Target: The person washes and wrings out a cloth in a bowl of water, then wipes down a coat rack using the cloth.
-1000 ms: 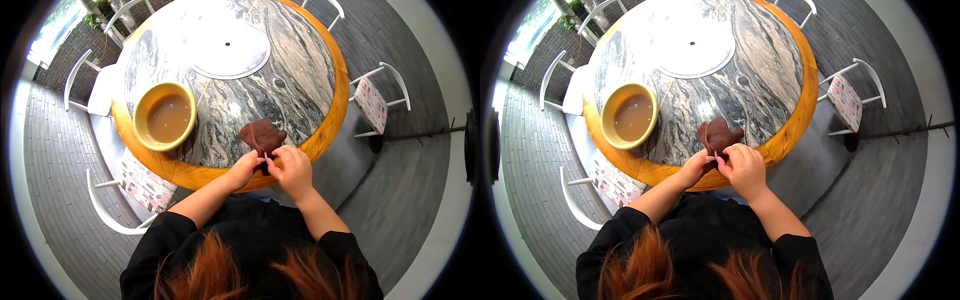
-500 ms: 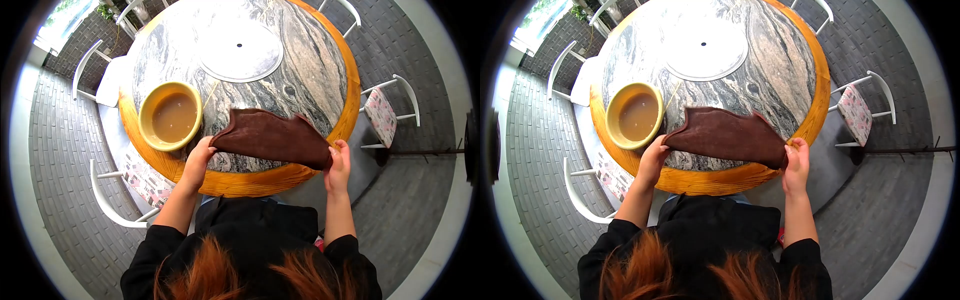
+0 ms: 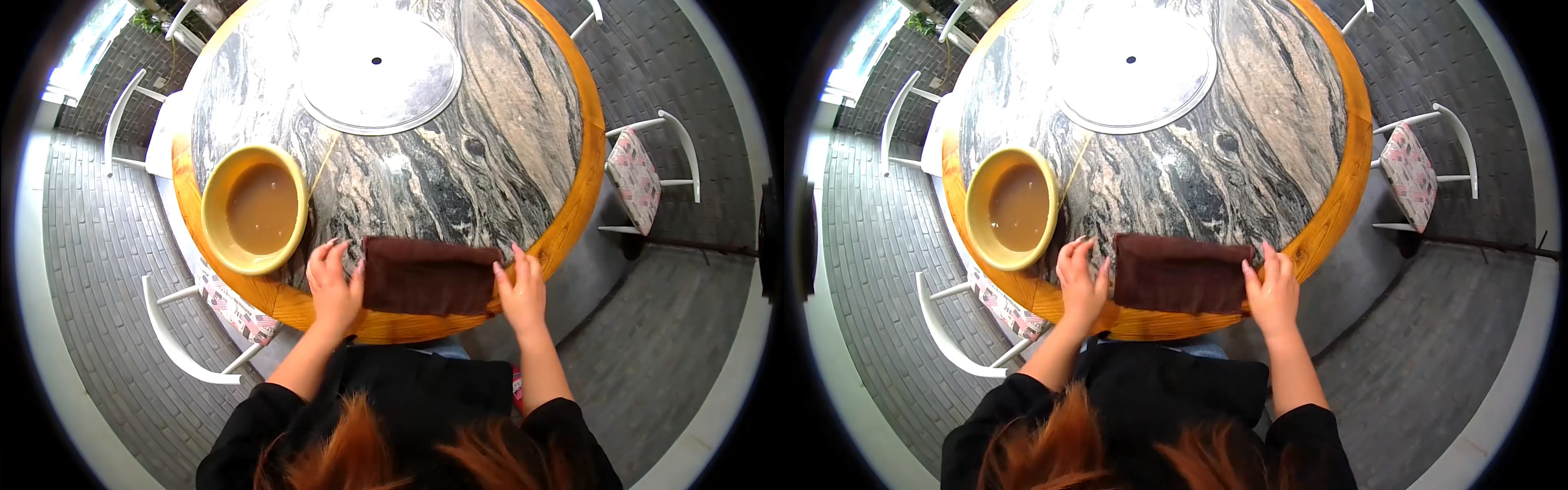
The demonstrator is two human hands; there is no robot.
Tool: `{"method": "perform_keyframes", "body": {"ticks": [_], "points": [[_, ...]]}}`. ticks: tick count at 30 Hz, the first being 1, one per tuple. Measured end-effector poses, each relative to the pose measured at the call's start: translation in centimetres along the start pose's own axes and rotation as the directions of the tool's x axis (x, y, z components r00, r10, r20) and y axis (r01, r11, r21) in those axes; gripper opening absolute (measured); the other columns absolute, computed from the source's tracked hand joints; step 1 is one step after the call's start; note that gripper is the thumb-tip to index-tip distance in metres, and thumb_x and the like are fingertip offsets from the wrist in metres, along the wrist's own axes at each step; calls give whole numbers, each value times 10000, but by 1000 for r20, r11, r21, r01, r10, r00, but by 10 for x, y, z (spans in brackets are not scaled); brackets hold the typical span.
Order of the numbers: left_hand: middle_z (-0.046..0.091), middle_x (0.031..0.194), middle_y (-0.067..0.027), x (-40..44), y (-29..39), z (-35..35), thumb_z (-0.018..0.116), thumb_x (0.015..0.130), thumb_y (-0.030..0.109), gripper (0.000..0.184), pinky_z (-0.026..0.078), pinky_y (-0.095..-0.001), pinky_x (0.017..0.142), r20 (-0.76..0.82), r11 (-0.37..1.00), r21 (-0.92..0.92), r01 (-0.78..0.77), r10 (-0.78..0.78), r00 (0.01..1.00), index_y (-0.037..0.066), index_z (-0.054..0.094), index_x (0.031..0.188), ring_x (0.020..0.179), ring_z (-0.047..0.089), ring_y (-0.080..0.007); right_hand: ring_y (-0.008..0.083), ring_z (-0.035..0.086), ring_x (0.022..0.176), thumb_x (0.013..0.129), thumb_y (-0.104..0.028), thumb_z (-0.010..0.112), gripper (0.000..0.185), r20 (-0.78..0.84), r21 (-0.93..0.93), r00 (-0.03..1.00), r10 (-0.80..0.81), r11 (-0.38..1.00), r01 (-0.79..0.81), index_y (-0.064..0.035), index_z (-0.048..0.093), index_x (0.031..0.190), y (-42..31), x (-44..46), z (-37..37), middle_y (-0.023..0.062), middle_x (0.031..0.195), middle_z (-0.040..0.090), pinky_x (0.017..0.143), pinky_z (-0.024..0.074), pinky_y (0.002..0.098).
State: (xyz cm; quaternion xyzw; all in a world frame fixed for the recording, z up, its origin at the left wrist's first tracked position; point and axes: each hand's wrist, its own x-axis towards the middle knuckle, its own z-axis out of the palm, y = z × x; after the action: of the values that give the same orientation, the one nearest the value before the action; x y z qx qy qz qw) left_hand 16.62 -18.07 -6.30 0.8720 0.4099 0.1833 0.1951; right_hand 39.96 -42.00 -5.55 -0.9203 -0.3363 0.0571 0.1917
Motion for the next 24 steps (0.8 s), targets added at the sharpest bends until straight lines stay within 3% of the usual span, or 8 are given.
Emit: {"method": "perform_keyframes", "body": {"ticks": [1,2,5,7,10,15,21,24], "points": [[552,1410,-180,0,11,6,741,901,186,438,378,-516,1130,52,993,-28,-113,114,992,93,618,1311,1300,515,-383,377,582,1160,901,-284,757,534,-103,-93,994,-46,995,36,-92,592,1372,-7,0,9,184,1298,563,962,480,510],[525,1481,-169,-1,20,14,737,907,212,433,342,-515,1173,102,973,-66,-221,227,969,117,637,1317,1360,486,-381,342,514,1310,925,-311,720,535,-39,-70,996,-78,995,76,-101,585,1399,-18,1,16,129,1455,525,1068,425,505],[415,1633,-37,-19,27,61,669,940,418,508,251,-551,1235,370,856,31,-515,469,802,200,630,1397,1500,367,-354,349,402,1442,933,-376,689,528,172,-56,923,-343,932,357,-167,599,1409,-34,-19,70,44,1610,428,1200,268,578],[438,1616,-53,-9,21,78,673,923,456,529,244,-583,1222,370,848,30,-529,482,794,241,627,1404,1501,365,-350,355,347,1480,942,-417,652,471,160,-47,897,-412,905,423,-214,639,1366,-32,-15,91,2,1619,426,1202,170,689],[431,1621,-48,35,23,92,671,917,463,535,255,-587,1210,382,834,24,-552,503,776,258,627,1409,1500,368,-348,297,378,1468,936,-459,644,498,160,-80,934,-320,939,336,-277,625,1399,-28,26,95,-70,1615,426,1216,173,678],[389,1651,-31,162,38,139,586,975,470,526,272,-599,1198,256,833,144,-534,489,834,260,588,1457,1488,382,-364,332,400,1474,967,-470,599,504,34,-110,912,-409,905,410,-277,600,1432,-24,178,113,-64,1619,426,1199,129,727],[337,1679,16,240,44,180,492,1026,500,538,99,-667,1233,174,821,316,-476,443,879,309,506,1529,1516,334,-376,363,286,1537,983,-583,519,540,-3,-281,900,-437,864,418,-437,503,1502,-17,286,134,-124,1669,326,1161,74,796],[326,1684,13,226,45,178,491,1024,506,549,100,-690,1220,159,811,356,-465,438,885,312,493,1538,1523,317,-384,374,266,1543,978,-601,516,545,48,-288,896,-441,853,435,-477,479,1508,-14,281,132,-144,1681,294,1160,75,797]]}}
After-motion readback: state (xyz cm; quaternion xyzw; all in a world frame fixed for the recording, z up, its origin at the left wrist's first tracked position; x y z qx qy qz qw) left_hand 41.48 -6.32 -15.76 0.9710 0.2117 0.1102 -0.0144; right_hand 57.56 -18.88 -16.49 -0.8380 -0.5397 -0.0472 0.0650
